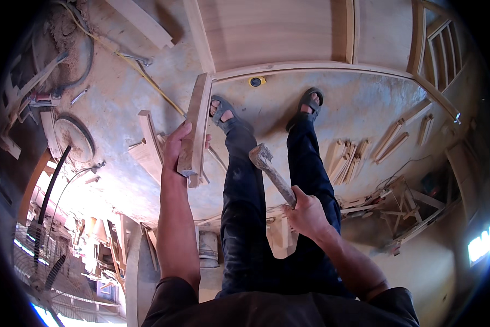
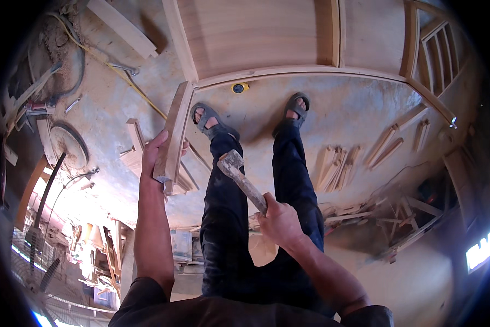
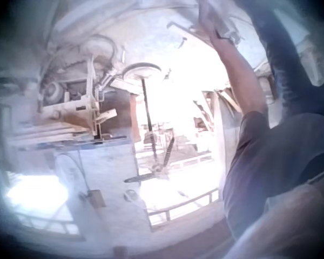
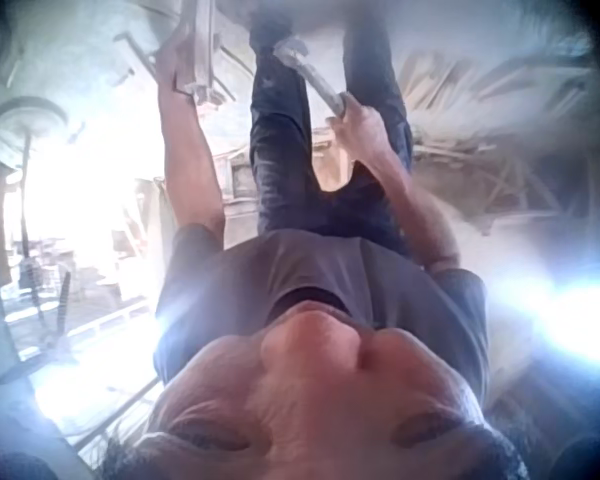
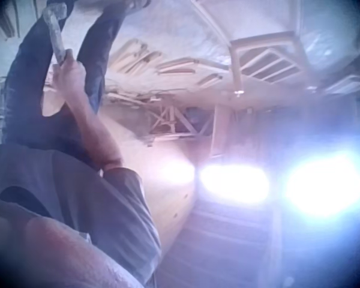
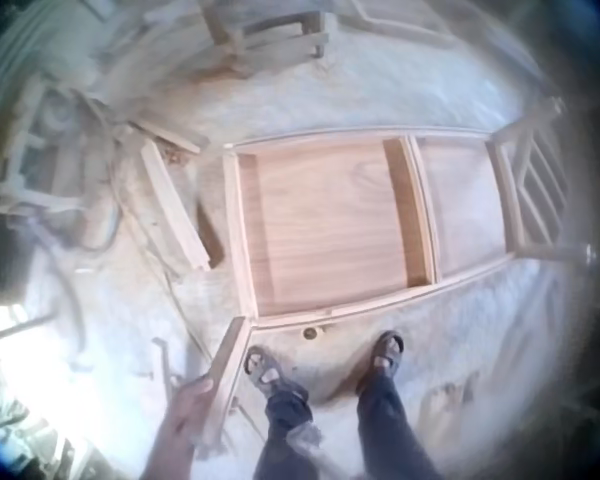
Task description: The person cuts a wooden piece with a hand saw, then sits on the floor to apply glue to several small wooden pieces using a stick. They stand and use a hammer to tap the glued pieces into place on a larger wooden frame.
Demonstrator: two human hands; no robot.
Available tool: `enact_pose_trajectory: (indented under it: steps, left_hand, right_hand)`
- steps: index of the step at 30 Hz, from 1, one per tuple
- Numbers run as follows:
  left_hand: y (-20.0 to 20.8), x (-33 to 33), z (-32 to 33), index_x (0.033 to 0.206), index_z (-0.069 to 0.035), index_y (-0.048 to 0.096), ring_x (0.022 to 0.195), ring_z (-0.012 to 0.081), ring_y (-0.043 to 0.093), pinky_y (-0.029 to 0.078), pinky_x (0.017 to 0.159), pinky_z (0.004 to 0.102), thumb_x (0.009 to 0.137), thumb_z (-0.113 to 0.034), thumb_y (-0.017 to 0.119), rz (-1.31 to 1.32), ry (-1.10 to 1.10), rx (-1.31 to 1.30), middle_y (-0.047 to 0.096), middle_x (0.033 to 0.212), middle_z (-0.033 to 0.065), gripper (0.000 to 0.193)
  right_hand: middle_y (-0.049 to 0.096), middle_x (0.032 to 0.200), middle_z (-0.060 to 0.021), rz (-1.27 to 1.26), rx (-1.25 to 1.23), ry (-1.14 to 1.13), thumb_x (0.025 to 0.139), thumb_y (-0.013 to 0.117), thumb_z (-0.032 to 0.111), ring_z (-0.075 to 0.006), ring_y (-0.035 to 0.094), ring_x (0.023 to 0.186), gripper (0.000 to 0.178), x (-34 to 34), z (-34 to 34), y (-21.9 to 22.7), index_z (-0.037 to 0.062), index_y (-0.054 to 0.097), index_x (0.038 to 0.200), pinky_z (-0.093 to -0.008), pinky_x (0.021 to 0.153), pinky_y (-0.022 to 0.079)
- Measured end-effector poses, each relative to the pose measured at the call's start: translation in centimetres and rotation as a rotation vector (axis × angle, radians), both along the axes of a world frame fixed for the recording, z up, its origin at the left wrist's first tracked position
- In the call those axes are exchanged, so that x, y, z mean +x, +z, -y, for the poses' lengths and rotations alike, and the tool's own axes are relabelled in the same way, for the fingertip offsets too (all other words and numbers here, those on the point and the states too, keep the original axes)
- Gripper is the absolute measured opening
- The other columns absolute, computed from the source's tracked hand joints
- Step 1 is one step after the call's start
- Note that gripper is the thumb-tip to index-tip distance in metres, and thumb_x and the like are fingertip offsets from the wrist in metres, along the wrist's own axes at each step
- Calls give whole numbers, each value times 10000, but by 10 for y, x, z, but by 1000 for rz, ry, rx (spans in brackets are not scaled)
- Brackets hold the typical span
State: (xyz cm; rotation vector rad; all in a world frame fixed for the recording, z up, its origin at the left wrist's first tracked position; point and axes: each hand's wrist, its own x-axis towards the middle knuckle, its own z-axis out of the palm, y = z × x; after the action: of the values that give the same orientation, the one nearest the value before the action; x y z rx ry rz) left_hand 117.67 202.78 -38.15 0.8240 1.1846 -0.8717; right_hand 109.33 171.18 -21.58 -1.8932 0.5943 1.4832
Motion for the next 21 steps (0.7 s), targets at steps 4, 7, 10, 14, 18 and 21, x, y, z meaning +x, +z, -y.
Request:
enact_pose_trajectory:
  steps: [4,7,10,14,18,21]
  left_hand:
    - [8,5,7,1344,-3,549,860,266,710,582,748,370,953,-276,602,7,-57,34,678,1070,142,480]
    - [-1,0,1,1347,-4,552,872,266,716,584,754,366,952,-289,612,-13,-80,29,682,1085,140,491]
    - [-5,-4,-10,1329,24,559,886,275,721,588,765,365,957,-320,619,-17,-120,44,688,1092,151,509]
    - [-2,-1,-16,1310,42,563,895,288,721,590,778,368,968,-323,610,-26,-177,54,687,1103,165,503]
    - [-13,5,-14,1282,68,568,876,284,707,595,784,377,974,-291,609,-20,-118,3,679,1107,180,475]
    - [-13,15,9,1255,84,575,858,279,694,599,791,388,972,-272,618,50,-28,-48,677,1076,184,457]
  right_hand:
    - [673,803,-235,-42,9,7,845,730,125,-435,682,831,271,-1,0,-3,23,580,1046,-482,697,534]
    - [680,818,-242,-58,40,19,855,717,161,-446,679,834,289,-3,-1,-4,37,577,1075,-511,735,533]
    - [684,834,-250,-83,53,31,865,703,177,-455,677,841,288,-3,-1,-4,42,577,1086,-527,760,533]
    - [687,840,-252,-86,51,50,870,692,176,-464,676,839,277,-7,-2,-6,38,579,1081,-532,770,533]
    - [685,829,-249,-46,69,51,879,683,173,-461,677,819,256,-6,-3,-8,37,580,1071,-534,757,533]
    - [683,814,-232,-24,80,74,887,674,159,-445,681,801,227,-4,-6,-10,39,579,1053,-528,732,536]
